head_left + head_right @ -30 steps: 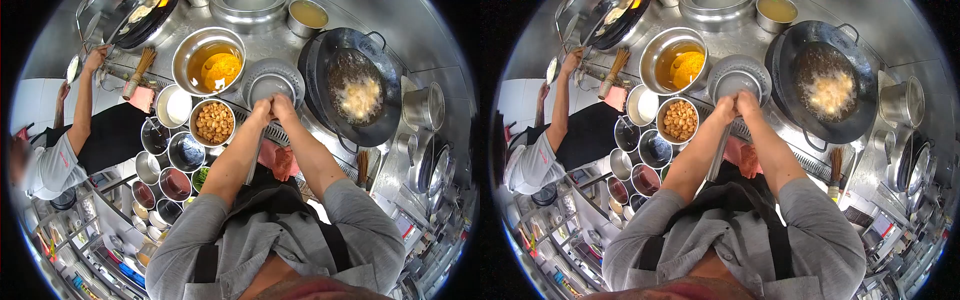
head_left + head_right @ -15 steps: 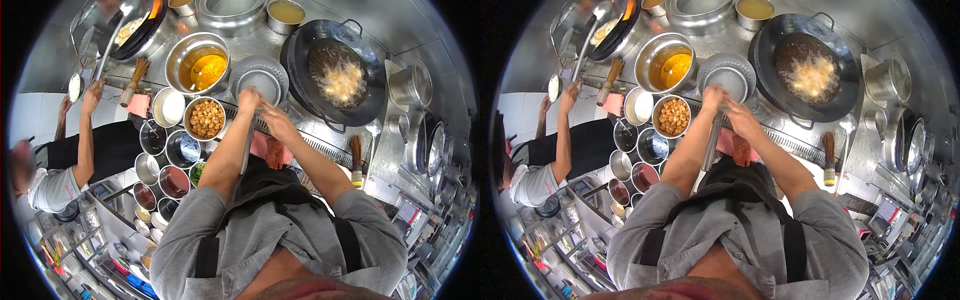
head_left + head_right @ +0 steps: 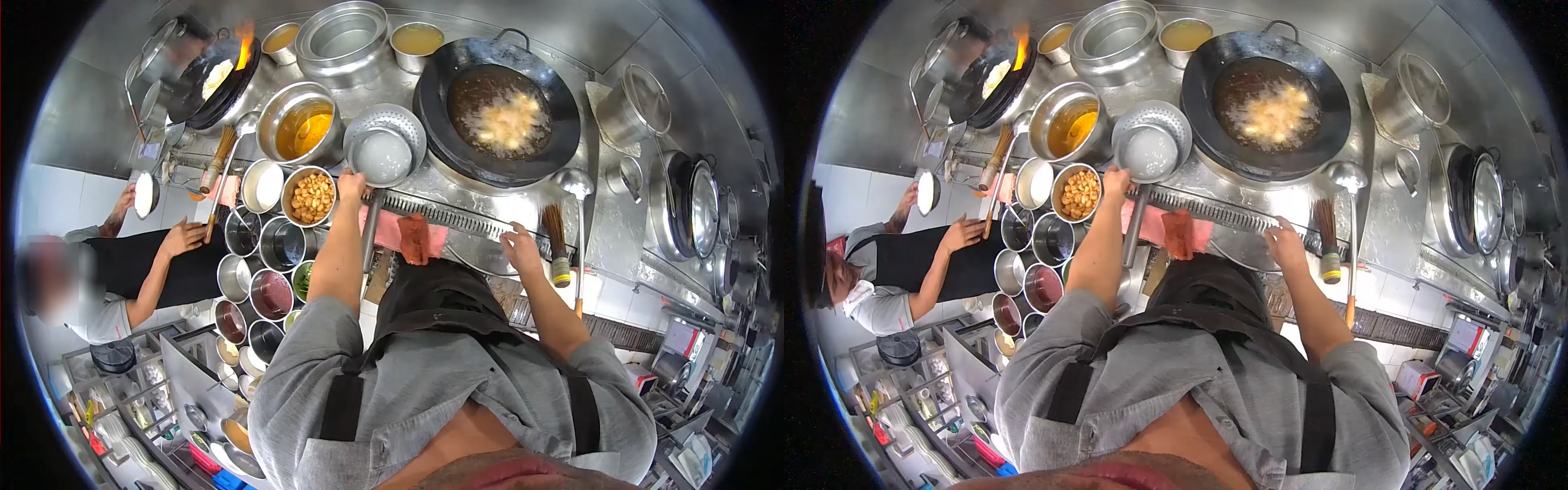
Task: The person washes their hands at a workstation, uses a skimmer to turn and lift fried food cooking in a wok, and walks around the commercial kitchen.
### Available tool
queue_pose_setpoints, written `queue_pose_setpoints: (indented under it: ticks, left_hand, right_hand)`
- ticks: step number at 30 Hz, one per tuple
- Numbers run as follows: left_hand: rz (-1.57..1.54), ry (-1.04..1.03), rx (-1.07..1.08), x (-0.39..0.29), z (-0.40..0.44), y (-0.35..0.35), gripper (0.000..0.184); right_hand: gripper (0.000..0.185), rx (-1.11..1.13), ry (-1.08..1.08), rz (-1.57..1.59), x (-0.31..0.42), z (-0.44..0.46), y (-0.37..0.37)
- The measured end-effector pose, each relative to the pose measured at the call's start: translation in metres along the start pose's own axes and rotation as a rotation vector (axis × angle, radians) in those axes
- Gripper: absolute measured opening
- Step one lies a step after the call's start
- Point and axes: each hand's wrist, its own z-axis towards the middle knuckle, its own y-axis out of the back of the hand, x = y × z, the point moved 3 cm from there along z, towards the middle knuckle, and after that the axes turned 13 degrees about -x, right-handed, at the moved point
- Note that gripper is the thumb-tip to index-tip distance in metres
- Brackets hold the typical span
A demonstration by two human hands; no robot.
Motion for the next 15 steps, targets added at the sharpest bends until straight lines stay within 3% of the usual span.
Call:
queue_pose_setpoints:
  ticks: [2, 6, 9, 11, 15]
  left_hand:
    - [-0.068, -0.009, 0.002, -0.003, -0.011, 0.007, 0.022]
    - [0.088, -0.181, 0.013, -0.016, -0.024, 0.016, 0.020]
    - [0.182, -0.198, 0.003, -0.008, -0.024, 0.020, 0.012]
    - [0.360, -0.435, -0.065, 0.009, -0.004, 0.016, 0.017]
    - [0.463, -0.562, -0.071, -0.026, -0.058, 0.023, 0.015]
  right_hand:
    - [0.016, 0.008, -0.066, 0.053, -0.013, -0.014, 0.017]
    - [0.015, -0.045, -0.108, 0.078, -0.030, -0.035, 0.043]
    - [0.015, -0.085, -0.024, 0.065, -0.047, -0.042, 0.047]
    - [0.017, -0.070, -0.040, 0.057, -0.051, -0.042, 0.048]
    - [0.020, -0.026, -0.034, 0.093, -0.047, -0.032, 0.048]
